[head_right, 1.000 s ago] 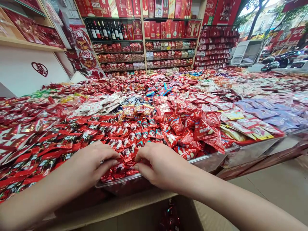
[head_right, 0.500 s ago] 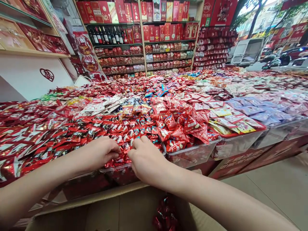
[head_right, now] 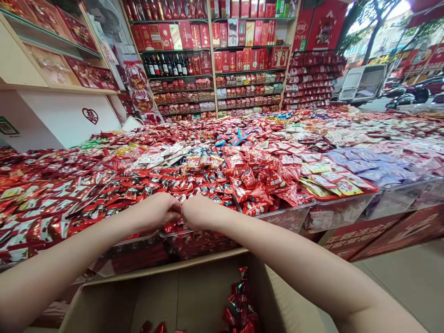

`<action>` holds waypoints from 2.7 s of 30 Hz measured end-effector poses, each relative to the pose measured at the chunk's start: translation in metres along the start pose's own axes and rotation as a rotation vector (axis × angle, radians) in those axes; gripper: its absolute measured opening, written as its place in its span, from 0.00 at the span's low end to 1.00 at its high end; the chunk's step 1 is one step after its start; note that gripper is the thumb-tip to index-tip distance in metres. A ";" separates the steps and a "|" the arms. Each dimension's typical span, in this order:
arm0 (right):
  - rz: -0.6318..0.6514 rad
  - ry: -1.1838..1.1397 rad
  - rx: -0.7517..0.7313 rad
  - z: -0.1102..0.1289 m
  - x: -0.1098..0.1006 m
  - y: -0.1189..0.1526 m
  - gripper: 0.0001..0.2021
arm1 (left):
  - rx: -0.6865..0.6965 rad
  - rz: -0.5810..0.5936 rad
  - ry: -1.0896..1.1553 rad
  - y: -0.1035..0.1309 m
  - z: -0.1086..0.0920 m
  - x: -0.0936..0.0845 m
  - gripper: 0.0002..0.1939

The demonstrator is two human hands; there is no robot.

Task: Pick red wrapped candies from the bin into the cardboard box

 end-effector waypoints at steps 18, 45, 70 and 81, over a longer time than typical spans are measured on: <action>-0.011 -0.291 0.035 -0.015 0.007 0.010 0.08 | 0.057 0.087 0.051 -0.006 -0.004 0.004 0.11; -0.046 -0.431 -0.004 -0.020 0.011 0.015 0.07 | 0.075 -0.102 0.005 0.031 0.003 0.000 0.06; -0.065 -0.319 -0.092 -0.005 -0.003 -0.017 0.09 | 0.114 -0.140 -0.013 0.025 0.006 0.009 0.04; -0.090 -0.300 -0.038 -0.011 0.002 -0.007 0.10 | 0.047 -0.323 0.040 0.043 -0.001 -0.010 0.08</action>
Point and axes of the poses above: each hand's wrist, its own y-axis away from the middle knuckle, its own x-axis out of the palm, z = x × y, the point moved 4 cm from there along -y, towards the middle knuckle, and after that the axes turned 5 degrees about z, right-handed, at the moved point
